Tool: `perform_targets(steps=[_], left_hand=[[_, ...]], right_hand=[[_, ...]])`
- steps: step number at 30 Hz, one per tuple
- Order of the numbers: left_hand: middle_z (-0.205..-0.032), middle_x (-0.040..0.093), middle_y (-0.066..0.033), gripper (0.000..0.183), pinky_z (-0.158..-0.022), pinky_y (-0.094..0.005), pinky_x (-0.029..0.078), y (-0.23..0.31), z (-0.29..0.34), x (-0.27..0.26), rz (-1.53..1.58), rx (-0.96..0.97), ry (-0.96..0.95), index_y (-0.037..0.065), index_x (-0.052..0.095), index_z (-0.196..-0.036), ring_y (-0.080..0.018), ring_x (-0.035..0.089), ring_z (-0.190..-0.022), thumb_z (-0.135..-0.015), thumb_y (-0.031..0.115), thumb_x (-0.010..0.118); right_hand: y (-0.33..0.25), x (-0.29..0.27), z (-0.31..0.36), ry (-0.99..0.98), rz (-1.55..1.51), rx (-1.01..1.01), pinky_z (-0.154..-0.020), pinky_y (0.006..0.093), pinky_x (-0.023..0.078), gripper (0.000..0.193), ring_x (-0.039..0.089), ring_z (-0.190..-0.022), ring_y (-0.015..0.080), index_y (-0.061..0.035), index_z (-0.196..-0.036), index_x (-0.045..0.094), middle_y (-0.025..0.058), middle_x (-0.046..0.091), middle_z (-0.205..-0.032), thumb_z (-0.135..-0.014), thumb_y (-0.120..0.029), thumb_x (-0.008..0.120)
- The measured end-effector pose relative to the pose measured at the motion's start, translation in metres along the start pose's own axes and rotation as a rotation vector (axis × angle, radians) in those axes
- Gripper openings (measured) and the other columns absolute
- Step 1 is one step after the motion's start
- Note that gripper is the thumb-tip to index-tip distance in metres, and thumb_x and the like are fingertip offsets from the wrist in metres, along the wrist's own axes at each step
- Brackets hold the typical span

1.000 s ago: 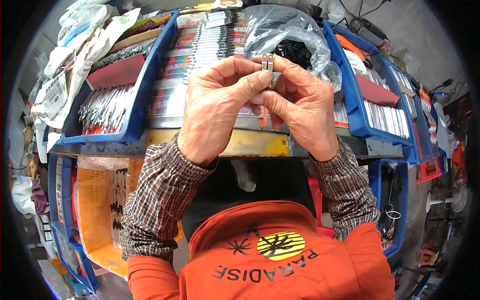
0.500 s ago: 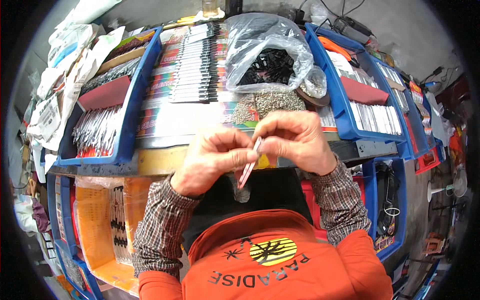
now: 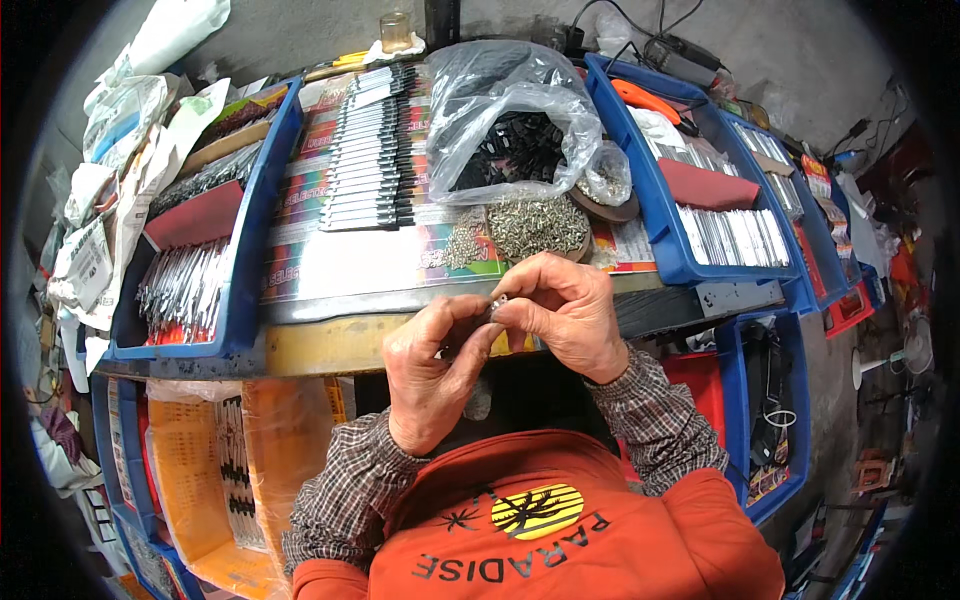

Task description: The person assembles wiper blade components by taking metal strips and plastic parts from bins, fitting the pieces together by hand, and lining up the assembled components in rows on the table.

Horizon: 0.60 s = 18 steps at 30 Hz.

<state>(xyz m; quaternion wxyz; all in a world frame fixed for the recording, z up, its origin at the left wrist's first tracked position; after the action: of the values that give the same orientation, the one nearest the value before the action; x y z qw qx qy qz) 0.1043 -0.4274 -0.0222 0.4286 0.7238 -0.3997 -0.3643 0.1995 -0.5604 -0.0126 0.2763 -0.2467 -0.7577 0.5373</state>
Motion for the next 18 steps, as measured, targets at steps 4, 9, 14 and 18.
perform_targets(steps=[4, 9, 14, 18], left_hand=[[-0.074, 0.061, -0.0078, 0.012, -0.053, -0.0264, 0.044, 0.002, -0.002, -0.003, -0.123, 0.068, -0.006, 0.000, 0.063, -0.091, -0.0149, 0.057, -0.058, -0.080, -0.001, 0.068], [-0.073, 0.060, -0.0096, 0.012, -0.054, -0.0289, 0.044, -0.004, -0.002, -0.011, -0.206, 0.152, -0.008, 0.001, 0.063, -0.088, -0.0200, 0.056, -0.058, -0.077, -0.002, 0.068], [-0.073, 0.060, -0.0105, 0.013, -0.055, -0.0297, 0.044, -0.006, -0.001, -0.019, -0.239, 0.156, -0.019, 0.001, 0.064, -0.088, -0.0221, 0.057, -0.060, -0.076, -0.002, 0.068], [-0.071, 0.062, -0.0084, 0.012, -0.056, -0.0264, 0.044, -0.008, -0.001, -0.026, -0.263, 0.121, -0.020, 0.001, 0.066, -0.087, -0.0159, 0.057, -0.060, -0.075, -0.002, 0.069]], right_hand=[[-0.004, -0.005, -0.004, -0.069, 0.065, 0.070, -0.053, 0.0190, 0.050, 0.012, 0.061, -0.067, 0.0060, 0.0015, -0.095, 0.062, 0.0032, 0.064, -0.080, -0.086, -0.005, 0.067], [-0.024, -0.040, -0.047, -0.056, 0.662, -0.034, -0.057, 0.0228, 0.049, 0.010, 0.061, -0.063, 0.0098, 0.0030, -0.090, 0.065, 0.0050, 0.063, -0.078, -0.085, -0.005, 0.063], [-0.010, -0.077, -0.097, 0.103, 1.300, -0.349, -0.066, 0.0417, 0.047, 0.008, 0.059, -0.074, 0.0310, -0.0047, -0.081, 0.067, 0.0109, 0.059, -0.076, -0.077, -0.011, 0.065], [0.003, -0.084, -0.119, 0.005, 1.587, -0.360, -0.070, 0.0398, 0.049, 0.006, 0.056, -0.087, 0.0276, -0.0066, -0.077, 0.068, 0.0084, 0.058, -0.080, -0.075, -0.009, 0.063]])
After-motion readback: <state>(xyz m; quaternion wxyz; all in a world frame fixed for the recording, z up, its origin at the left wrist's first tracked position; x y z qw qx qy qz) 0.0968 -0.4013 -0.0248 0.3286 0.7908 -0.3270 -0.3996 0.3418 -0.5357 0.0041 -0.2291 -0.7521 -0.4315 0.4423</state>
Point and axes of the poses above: each hand's wrist, its own z-axis away from the middle knuckle, its own x-axis out of the palm, y = z × x, the point moved 1 cm from there along -z, towards the middle knuckle
